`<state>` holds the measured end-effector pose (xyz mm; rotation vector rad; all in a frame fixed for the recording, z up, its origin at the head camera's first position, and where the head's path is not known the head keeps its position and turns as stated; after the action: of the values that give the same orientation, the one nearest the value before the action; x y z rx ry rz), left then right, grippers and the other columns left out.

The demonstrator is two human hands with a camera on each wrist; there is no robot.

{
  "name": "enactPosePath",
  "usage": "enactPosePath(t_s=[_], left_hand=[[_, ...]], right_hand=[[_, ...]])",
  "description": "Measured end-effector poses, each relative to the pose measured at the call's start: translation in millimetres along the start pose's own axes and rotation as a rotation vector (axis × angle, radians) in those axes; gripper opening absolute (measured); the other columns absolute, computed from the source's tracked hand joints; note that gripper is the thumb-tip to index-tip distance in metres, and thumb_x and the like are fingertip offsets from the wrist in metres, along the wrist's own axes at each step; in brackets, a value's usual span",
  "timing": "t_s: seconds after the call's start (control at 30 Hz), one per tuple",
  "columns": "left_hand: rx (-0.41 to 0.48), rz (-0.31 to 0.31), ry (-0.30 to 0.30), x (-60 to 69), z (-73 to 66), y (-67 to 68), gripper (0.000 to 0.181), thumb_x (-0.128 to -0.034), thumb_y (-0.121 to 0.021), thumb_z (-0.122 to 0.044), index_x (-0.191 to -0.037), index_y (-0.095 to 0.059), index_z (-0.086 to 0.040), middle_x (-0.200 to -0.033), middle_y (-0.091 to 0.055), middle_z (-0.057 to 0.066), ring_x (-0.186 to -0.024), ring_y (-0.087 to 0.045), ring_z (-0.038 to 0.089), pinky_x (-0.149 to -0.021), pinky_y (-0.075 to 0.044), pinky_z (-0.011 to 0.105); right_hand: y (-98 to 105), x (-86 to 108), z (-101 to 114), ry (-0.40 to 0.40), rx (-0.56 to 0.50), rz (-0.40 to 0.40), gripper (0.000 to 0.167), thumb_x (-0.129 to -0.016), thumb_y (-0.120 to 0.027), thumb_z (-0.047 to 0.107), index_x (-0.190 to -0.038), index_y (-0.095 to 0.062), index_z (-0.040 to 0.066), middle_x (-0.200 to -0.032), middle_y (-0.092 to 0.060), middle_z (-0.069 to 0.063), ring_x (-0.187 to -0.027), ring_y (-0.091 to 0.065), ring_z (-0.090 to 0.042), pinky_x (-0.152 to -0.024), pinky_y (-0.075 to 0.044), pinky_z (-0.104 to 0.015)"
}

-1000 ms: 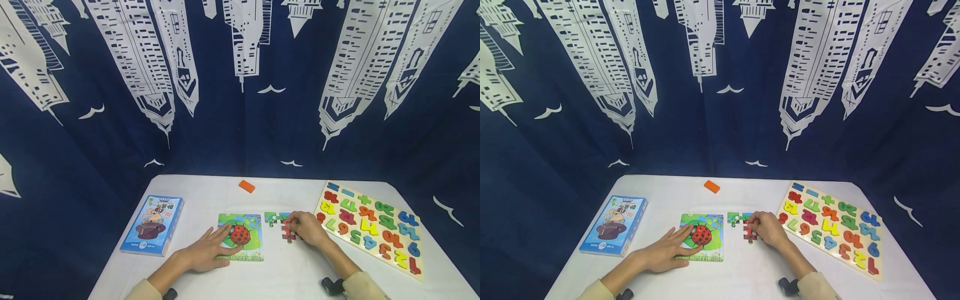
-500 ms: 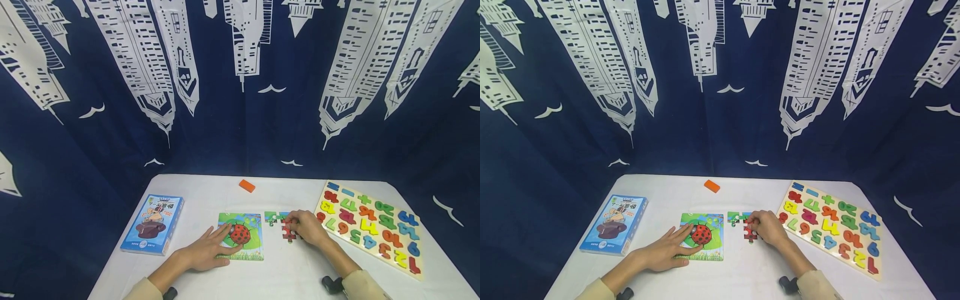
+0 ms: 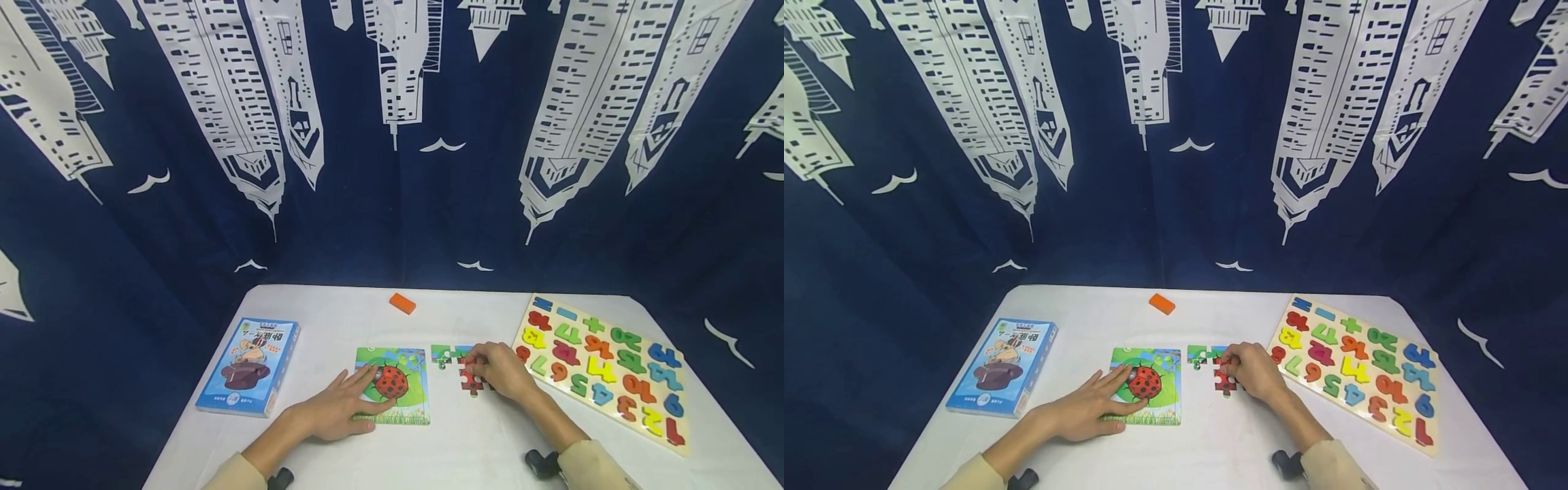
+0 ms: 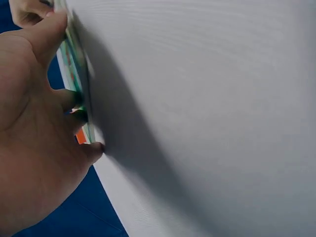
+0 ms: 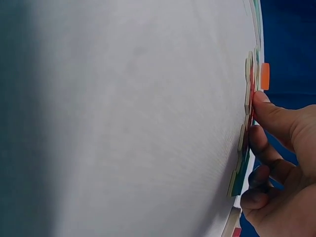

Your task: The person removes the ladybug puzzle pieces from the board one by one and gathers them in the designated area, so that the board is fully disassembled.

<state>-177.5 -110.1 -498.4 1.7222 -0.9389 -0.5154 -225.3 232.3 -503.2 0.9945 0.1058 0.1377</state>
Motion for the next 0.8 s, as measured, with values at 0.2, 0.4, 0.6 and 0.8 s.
enactPosePath(t_s=[0.2,0.4,0.6,0.8], left_hand=[[0.021,-0.011,0.019,-0.9,-1.2,0.6,0.044,-0.0949,-0.044,-0.043,-0.138,-0.035,-0.046,-0.153,-0.008,0.016,-0.139,-0.003,0.034,-0.105,-0.009,0.061],[0.010,-0.114,0.029,-5.7,-0.8,3.3,0.039,-0.0942,-0.050,-0.035,-0.131,-0.045,-0.046,-0.150,-0.021,0.014,-0.137,-0.016,0.034,-0.105,-0.014,0.060],[-0.046,-0.218,0.074,-10.1,3.0,6.5,0.041,-0.0884,-0.060,-0.036,-0.129,-0.052,-0.039,-0.143,-0.039,0.008,-0.131,-0.033,0.029,-0.098,-0.028,0.054],[-0.061,-0.272,0.205,-15.3,15.8,7.9,0.079,-0.0734,-0.069,-0.055,-0.141,-0.039,-0.028,-0.146,-0.033,0.007,-0.133,-0.029,0.029,-0.098,-0.030,0.053]], right_hand=[[0.4,2.3,-0.2,0.003,-0.026,0.007,0.013,-0.076,-0.076,0.021,-0.086,-0.069,0.021,-0.061,-0.054,0.007,-0.049,-0.049,-0.010,-0.045,-0.039,-0.027],[2.9,2.3,2.1,-0.005,-0.030,-0.015,0.011,-0.078,-0.074,0.022,-0.087,-0.068,0.022,-0.063,-0.055,0.008,-0.053,-0.050,-0.011,-0.048,-0.040,-0.027],[-3.6,0.9,16.6,0.039,-0.092,-0.038,0.005,-0.083,-0.070,0.023,-0.087,-0.068,0.022,-0.069,-0.057,0.008,-0.063,-0.051,-0.011,-0.055,-0.041,-0.027],[-25.9,1.4,41.6,0.115,-0.170,0.023,0.005,-0.085,-0.067,0.022,-0.091,-0.068,0.021,-0.073,-0.060,0.010,-0.063,-0.054,-0.008,-0.056,-0.047,-0.026]])
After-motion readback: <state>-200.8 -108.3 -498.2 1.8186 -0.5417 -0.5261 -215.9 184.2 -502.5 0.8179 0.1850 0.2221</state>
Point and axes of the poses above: each hand's wrist, its own x-axis away from the middle knuckle, its own y-axis out of the back of the hand, z = x × y, the point moved 2 cm from there along -x, towards the middle knuckle
